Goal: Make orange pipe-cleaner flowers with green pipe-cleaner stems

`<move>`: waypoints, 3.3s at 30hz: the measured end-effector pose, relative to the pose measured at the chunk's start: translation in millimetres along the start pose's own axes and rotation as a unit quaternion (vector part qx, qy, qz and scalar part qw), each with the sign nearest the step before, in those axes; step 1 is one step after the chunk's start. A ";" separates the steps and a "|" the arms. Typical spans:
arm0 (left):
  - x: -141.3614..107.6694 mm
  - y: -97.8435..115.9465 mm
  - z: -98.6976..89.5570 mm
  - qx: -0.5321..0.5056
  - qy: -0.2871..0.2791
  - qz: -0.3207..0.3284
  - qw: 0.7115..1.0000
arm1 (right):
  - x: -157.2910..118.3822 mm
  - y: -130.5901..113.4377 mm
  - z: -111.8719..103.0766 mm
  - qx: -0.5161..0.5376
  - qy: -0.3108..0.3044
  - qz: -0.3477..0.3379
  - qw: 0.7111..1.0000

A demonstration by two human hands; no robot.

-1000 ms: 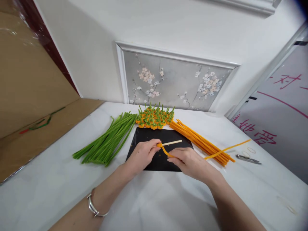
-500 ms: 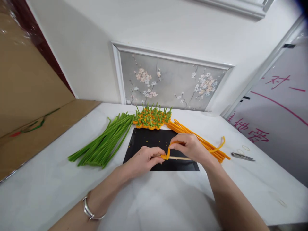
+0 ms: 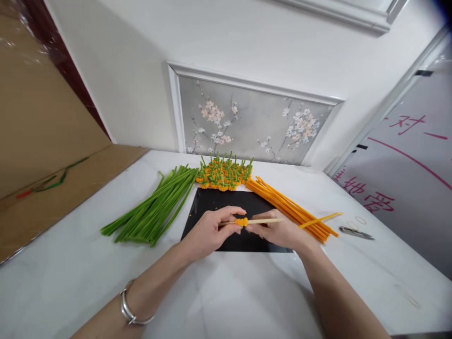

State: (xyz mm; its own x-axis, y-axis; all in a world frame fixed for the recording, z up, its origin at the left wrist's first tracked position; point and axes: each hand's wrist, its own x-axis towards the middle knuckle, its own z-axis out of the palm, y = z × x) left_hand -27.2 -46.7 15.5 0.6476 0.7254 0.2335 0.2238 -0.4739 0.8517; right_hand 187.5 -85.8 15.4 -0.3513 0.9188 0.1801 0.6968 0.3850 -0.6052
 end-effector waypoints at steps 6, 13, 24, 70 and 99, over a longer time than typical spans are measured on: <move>2.2 -4.3 -5.0 0.033 0.059 -0.002 0.998 | -4.5 -11.8 0.8 -0.084 0.011 -0.023 0.996; 4.8 -10.1 -8.1 0.094 0.080 0.005 0.992 | -9.6 -21.0 0.4 -0.139 0.008 -0.047 0.989; 3.5 -7.9 -8.2 0.112 -0.045 0.040 0.992 | 4.8 -10.8 -8.2 -0.053 0.137 -0.094 0.985; 45.6 -51.1 -26.8 0.285 0.027 0.044 0.957 | 42.1 8.3 4.0 -0.269 0.135 -0.036 0.953; 41.6 -51.0 -25.6 0.117 0.141 0.001 0.983 | 65.4 34.6 17.9 0.203 -0.080 0.016 0.976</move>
State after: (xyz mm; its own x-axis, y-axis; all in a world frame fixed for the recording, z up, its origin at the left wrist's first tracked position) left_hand -30.3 20.4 -6.2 0.4289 0.8176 0.3842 0.4048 -0.5542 0.7273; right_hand 177.5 -13.9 -7.7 -0.4494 0.8918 0.0519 0.4158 0.2602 -0.8714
